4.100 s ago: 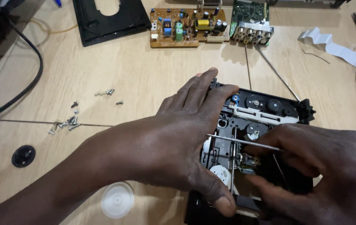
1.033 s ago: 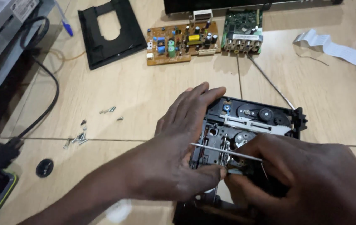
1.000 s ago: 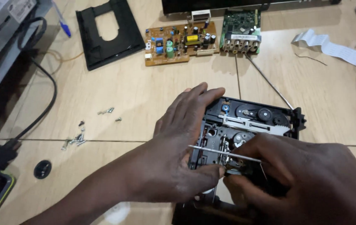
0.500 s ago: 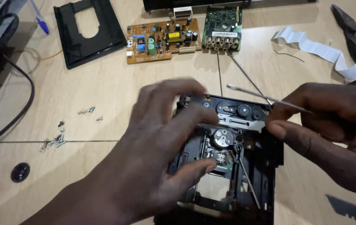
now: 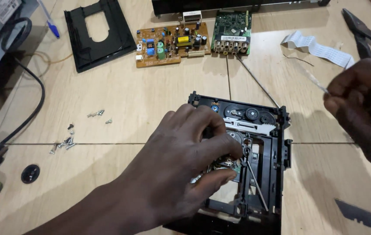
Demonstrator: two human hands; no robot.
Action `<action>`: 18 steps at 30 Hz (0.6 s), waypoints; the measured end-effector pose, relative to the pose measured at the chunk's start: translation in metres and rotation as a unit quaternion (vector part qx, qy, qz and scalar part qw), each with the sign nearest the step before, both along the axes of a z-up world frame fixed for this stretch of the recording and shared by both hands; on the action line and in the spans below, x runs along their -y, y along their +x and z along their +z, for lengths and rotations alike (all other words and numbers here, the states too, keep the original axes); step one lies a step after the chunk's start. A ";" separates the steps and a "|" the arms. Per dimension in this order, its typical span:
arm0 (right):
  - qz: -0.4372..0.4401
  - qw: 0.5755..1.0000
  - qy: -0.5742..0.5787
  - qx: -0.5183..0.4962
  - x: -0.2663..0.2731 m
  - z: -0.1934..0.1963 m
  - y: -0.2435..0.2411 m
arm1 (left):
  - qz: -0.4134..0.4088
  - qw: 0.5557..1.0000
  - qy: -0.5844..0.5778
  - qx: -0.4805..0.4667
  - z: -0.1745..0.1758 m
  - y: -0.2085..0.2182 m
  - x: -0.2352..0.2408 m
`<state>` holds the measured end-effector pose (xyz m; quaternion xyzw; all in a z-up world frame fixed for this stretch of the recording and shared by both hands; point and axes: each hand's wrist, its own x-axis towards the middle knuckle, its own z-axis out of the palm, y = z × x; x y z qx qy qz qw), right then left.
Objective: The person disassembles a small electronic device, removes a circuit board, and uses a screwdriver to adjust internal components. The person then reassembles the device by placing the circuit board back and securing it with screws.
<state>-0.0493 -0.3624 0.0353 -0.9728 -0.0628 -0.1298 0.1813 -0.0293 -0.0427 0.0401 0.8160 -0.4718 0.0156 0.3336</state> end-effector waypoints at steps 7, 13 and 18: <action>-0.208 0.954 -0.058 -0.206 -0.020 0.007 -0.001 | 0.040 0.999 -0.005 0.022 -0.002 -0.003 0.011; -0.205 0.905 -0.211 -0.305 -0.047 0.028 0.004 | 0.042 0.998 -0.003 0.052 -0.003 -0.004 0.016; -0.182 0.893 -0.246 -0.330 -0.043 0.027 0.007 | 0.045 0.997 -0.010 0.068 -0.004 -0.004 0.018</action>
